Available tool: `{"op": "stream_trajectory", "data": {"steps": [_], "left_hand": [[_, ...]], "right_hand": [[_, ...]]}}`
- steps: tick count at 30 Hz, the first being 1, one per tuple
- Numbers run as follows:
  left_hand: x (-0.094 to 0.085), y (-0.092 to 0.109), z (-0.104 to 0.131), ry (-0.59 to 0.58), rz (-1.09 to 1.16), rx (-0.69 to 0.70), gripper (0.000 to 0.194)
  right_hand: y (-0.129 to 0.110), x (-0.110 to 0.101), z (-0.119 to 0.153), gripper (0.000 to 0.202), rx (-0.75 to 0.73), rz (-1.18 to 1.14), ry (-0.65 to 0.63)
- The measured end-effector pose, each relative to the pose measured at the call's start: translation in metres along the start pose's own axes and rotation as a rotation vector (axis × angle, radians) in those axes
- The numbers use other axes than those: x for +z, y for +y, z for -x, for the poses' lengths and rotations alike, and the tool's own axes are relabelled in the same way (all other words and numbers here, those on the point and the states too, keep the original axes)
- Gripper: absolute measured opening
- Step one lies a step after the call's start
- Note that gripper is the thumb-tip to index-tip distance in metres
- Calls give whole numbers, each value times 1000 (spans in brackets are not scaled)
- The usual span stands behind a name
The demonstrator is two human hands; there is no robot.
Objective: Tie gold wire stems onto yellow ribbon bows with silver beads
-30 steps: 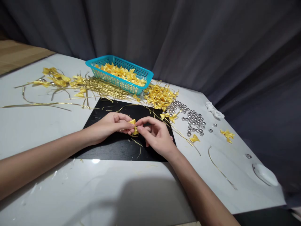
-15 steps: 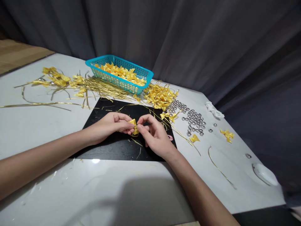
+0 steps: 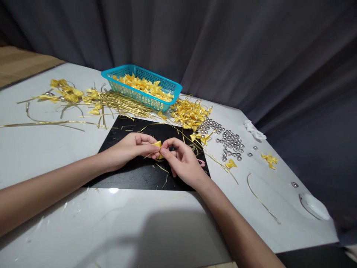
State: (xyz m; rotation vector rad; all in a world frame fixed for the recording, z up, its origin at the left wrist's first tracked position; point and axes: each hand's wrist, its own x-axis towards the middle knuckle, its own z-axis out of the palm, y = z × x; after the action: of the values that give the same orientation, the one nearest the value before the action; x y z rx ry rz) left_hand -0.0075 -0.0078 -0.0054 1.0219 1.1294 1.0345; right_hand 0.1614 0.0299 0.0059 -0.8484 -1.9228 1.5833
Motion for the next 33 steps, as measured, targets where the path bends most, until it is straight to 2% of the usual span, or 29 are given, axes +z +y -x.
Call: {"op": "stream_trajectory", "data": {"steps": [6, 9, 13, 16, 22, 25, 28, 33], "left_hand": [[1, 0, 1, 7, 2, -4, 4], [2, -1, 2, 3, -8, -5, 4], [2, -1, 2, -5, -19, 0, 6], [2, -1, 2, -1, -10, -5, 6], [4, 1, 2, 5, 21, -17, 4], [4, 1, 2, 6, 34, -15, 5], [3, 0, 1, -2, 45, -6, 3], [2, -1, 0, -7, 49, 8, 4]], "right_hand": [[0, 1, -1, 14, 155, -190, -17], [1, 1, -2, 17, 186, -233, -9], [-1, 2, -1, 13, 160, -102, 11], [2, 4, 0, 12, 76, -12, 28], [11, 3, -1, 12, -31, 16, 89], [11, 1, -2, 13, -26, -48, 103], [6, 0, -2, 15, 7, -121, 60], [1, -1, -1, 11, 88, -54, 4]]}}
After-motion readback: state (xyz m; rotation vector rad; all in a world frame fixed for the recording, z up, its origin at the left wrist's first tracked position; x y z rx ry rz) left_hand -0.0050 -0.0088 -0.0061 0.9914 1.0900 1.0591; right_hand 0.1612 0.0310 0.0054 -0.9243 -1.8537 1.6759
